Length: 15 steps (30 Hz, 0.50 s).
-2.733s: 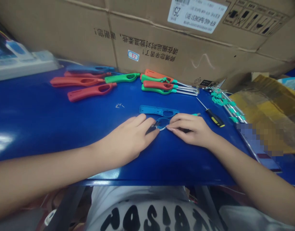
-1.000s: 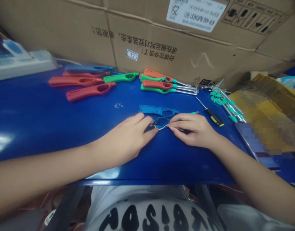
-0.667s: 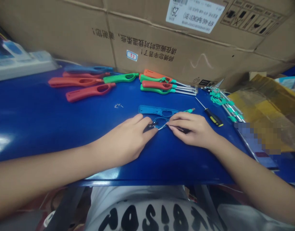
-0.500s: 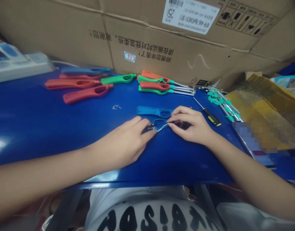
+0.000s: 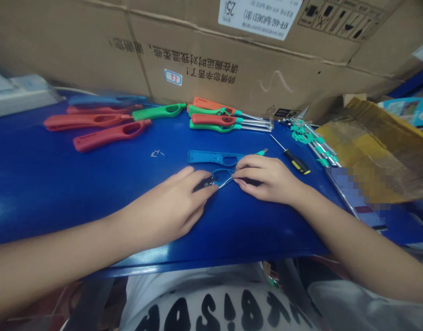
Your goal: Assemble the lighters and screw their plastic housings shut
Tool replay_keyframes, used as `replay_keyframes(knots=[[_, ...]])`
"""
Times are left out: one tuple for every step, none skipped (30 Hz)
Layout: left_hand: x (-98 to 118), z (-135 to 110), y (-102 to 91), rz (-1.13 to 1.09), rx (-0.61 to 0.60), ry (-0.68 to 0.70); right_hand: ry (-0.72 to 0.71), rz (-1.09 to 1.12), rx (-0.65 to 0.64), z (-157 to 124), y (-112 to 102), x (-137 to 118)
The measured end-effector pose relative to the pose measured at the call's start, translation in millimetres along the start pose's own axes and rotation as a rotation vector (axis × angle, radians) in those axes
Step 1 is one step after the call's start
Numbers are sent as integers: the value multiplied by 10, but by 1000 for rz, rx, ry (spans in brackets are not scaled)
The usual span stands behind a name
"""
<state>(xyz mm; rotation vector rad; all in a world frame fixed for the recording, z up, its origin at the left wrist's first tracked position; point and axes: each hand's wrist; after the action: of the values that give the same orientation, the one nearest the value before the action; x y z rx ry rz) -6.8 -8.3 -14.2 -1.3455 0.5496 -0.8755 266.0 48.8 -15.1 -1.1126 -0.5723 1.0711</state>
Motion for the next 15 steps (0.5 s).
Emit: replay_keyframes(knots=[[0,0,-1,7,2,7,-19,-20,4,2,3,-9],[0,1,0,15,4,12,-30,-29,8,5,8,-20],[0,2,2,24,4,17,-33,-30,12,7,14,-32],[-1,4,5,32,4,21,-31,-27,15,9,20,-43],[-2,6,8,40,3,24,-27,-23,17,12,26,-53],[-2,7,11,46,2,26,-23,-20,18,14,31,-61],[-2,9,13,53,1,28,-20,-20,18,16,35,-65],[-1,9,14,59,1,30,-22,-16,16,18,36,-67],[2,9,14,69,2,33,-26,-5,16,19,36,-66],[5,9,12,85,5,36,-29,9,18,21,33,-62],[9,8,10,111,7,45,-31,22,17,21,30,-58],[13,6,8,144,7,57,-31,33,15,22,26,-52],[17,5,7,182,4,69,-29,41,12,22,22,-45],[19,4,7,220,-6,83,-29,50,11,22,18,-39],[21,2,9,254,-19,96,-26,60,10,21,14,-34]])
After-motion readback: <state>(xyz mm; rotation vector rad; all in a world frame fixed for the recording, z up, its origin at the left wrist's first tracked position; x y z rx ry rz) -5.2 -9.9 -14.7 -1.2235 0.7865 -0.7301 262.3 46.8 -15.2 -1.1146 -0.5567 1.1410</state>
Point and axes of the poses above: each hand's wrist, its own z-axis towards the middle knuckle, its own y-axis out of the palm, x = y × z, and after that the axes turned 4 degrees about -x, right-handed
